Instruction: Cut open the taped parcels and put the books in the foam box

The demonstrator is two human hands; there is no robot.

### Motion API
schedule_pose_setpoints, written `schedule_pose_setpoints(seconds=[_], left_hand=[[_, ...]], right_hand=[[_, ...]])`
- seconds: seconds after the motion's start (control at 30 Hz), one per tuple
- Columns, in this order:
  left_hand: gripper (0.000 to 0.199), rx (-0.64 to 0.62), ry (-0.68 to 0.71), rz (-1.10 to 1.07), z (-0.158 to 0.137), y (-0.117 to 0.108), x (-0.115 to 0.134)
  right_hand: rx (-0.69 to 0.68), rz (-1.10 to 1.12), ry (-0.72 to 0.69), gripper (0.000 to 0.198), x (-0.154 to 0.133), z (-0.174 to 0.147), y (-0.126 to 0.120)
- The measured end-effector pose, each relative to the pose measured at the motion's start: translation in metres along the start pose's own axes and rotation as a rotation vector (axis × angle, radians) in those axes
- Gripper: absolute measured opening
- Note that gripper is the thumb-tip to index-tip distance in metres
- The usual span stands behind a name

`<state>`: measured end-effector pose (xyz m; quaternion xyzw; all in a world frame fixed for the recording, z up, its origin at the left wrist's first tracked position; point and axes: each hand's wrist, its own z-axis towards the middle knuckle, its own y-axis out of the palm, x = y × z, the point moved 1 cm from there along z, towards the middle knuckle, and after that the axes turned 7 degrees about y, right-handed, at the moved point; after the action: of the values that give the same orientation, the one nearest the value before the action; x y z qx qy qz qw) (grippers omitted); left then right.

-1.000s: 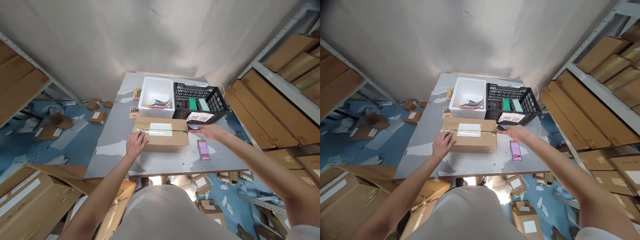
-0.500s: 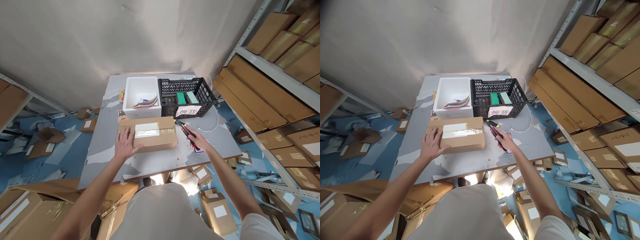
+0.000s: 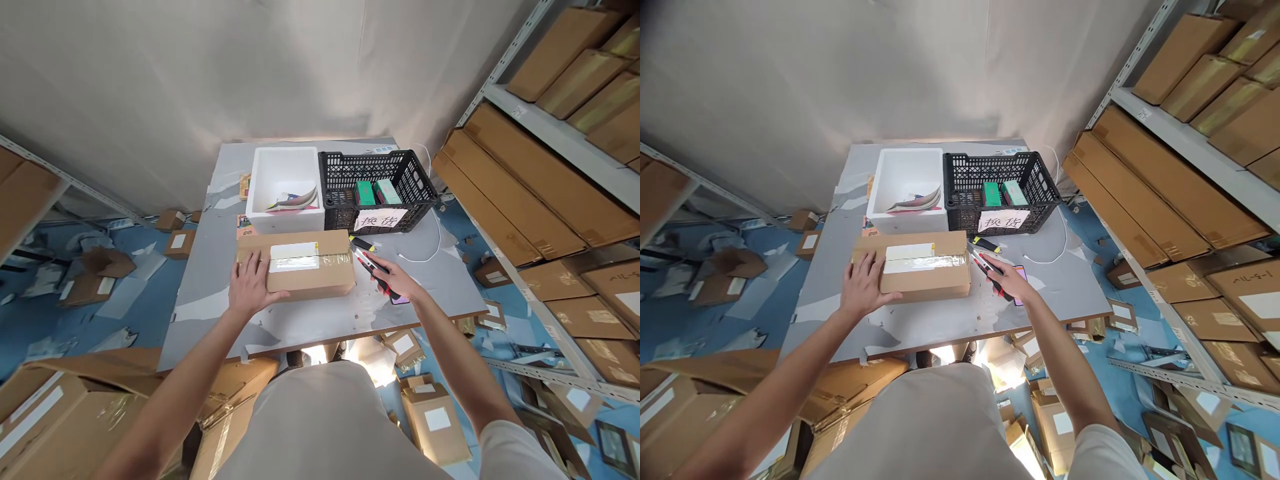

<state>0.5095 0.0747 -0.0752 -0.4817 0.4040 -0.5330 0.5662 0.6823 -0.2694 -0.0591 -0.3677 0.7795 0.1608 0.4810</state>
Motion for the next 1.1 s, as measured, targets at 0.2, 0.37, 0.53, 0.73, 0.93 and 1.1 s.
schedule_pose_setpoints(seconds=[0.2, 0.37, 0.53, 0.73, 0.93, 1.1], left_hand=[[0.107, -0.045, -0.024, -0.022, 0.005, -0.004, 0.001], [0.103, -0.074, -0.081, 0.002, 0.007, -0.006, 0.003], [0.103, -0.109, -0.041, 0.012, 0.007, -0.008, 0.004], [0.100, -0.145, -0.087, 0.019, 0.009, -0.011, 0.005], [0.101, -0.129, -0.075, 0.008, 0.010, -0.013, 0.005], [0.103, -0.161, -0.046, -0.005, 0.010, -0.014, 0.003]], right_hand=[[-0.224, -0.183, 0.072, 0.057, -0.016, 0.000, -0.030], [-0.184, -0.150, 0.084, 0.059, -0.018, -0.005, -0.025], [-0.169, -0.141, 0.128, 0.060, -0.017, -0.016, -0.008], [-0.128, -0.050, 0.129, 0.065, -0.002, -0.034, 0.004], [-0.023, 0.006, 0.067, 0.069, 0.009, -0.036, 0.014], [-0.077, 0.021, 0.074, 0.067, 0.017, -0.044, 0.015]])
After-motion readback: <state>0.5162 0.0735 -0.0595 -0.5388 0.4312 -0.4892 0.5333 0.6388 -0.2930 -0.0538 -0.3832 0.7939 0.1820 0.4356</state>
